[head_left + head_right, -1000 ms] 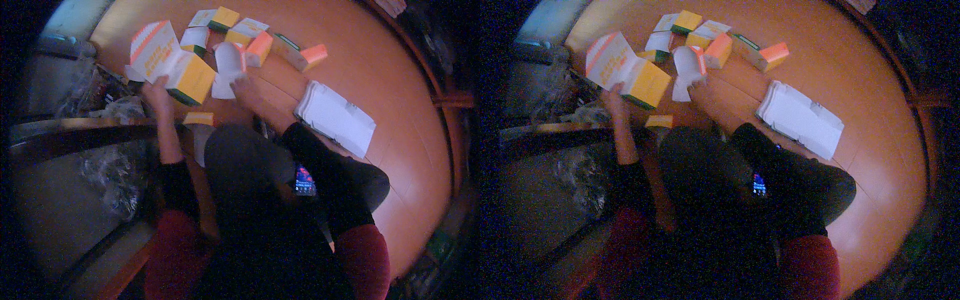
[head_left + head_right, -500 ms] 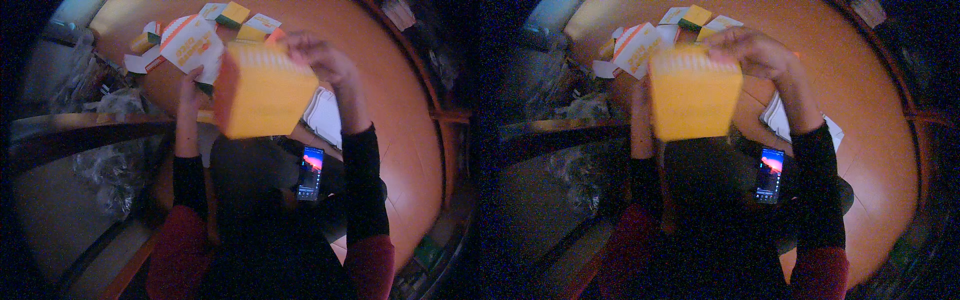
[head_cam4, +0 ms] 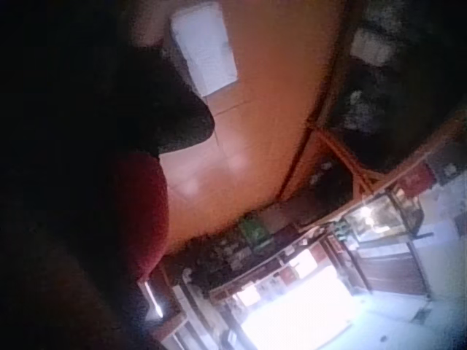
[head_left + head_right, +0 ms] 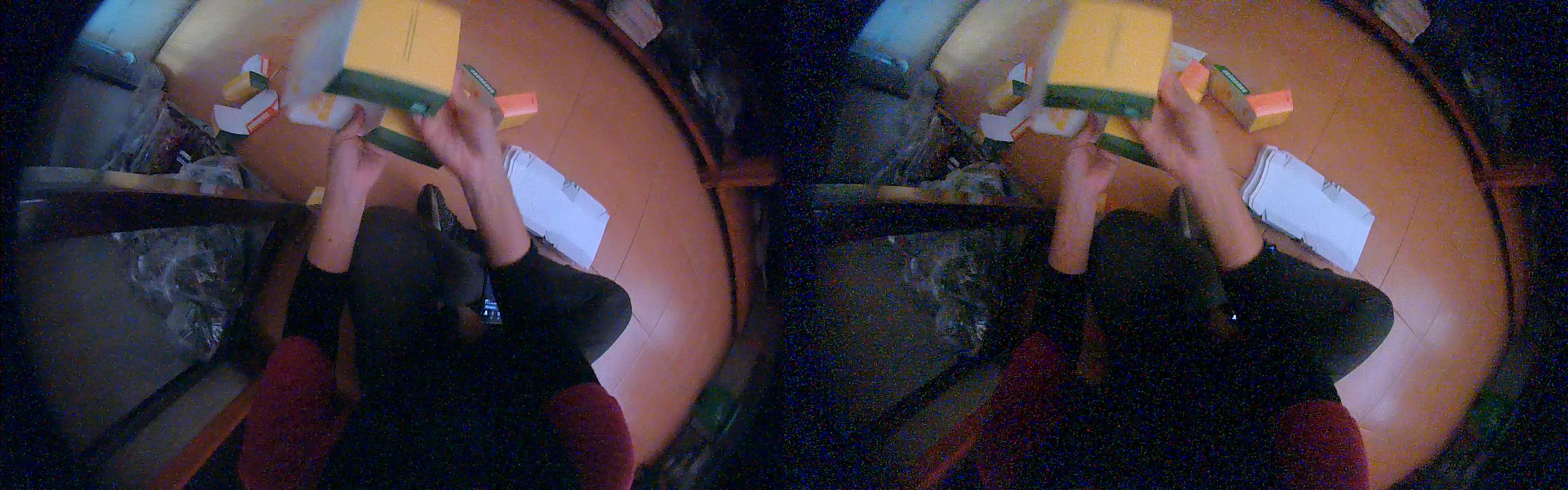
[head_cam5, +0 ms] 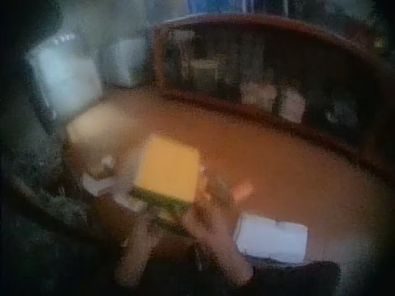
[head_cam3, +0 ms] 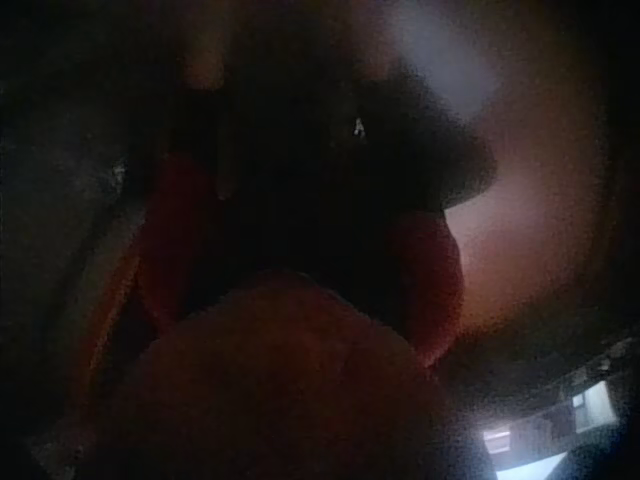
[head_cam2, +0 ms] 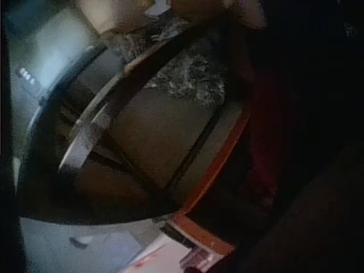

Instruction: The person sits on the floor and assembles small paper boxes from flat sheets. They fold the sheets into box shapes and place them on top of a stack of completed boxes.

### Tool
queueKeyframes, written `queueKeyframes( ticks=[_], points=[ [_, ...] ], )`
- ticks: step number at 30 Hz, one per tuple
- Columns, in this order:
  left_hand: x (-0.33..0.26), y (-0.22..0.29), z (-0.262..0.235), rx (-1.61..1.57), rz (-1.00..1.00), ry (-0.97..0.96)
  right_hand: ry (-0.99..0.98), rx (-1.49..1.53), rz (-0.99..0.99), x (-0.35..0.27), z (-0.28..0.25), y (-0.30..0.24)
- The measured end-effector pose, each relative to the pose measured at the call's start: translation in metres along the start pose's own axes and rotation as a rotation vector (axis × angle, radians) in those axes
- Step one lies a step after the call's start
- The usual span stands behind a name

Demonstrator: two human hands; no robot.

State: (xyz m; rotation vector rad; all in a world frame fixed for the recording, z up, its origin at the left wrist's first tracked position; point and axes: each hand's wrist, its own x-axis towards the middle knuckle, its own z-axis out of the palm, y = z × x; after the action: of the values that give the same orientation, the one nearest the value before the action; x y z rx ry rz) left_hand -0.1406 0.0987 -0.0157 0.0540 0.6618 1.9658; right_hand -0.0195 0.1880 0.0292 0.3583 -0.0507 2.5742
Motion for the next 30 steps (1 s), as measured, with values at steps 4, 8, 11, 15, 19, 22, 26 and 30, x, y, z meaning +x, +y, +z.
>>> queueKeyframes(
  ticks=[4, 8, 11, 15, 19, 22, 26, 30],
  points=[
    [-0.018, 0.016, 0.041, -0.161, 0.156, -0.091, 0.461, -0.347, -0.160, -0.044, -0.002, 0.010],
    [-0.032, 0.003, 0.051, -0.091, 0.242, -0.038, 0.399, -0.438, -0.082, -0.060, -0.014, 0.011],
    [-0.020, 0.010, 0.042, 0.084, 0.213, 0.106, 0.509, -0.485, 0.023, -0.061, -0.030, 0.006],
    [-0.024, 0.024, 0.033, 0.178, 0.159, 0.106, 0.571, -1.412, -0.080, -0.055, -0.006, -0.039],
    [-0.026, 0.010, 0.033, 0.320, 0.095, -0.090, 0.069, -1.834, -0.134, -0.022, 0.014, -0.052],
    [-0.026, 0.011, 0.042, 0.260, -0.025, -0.126, -0.105, -1.601, 0.147, -0.001, 0.006, -0.060],
    [-0.005, 0.022, 0.030, 0.317, -0.061, 0.009, 0.265, -1.768, 0.292, -0.001, -0.004, -0.044],
    [0.002, 0.025, 0.008, 0.421, -0.069, 0.077, 0.407, -1.798, 0.243, -0.008, -0.027, -0.024]
  ],
)
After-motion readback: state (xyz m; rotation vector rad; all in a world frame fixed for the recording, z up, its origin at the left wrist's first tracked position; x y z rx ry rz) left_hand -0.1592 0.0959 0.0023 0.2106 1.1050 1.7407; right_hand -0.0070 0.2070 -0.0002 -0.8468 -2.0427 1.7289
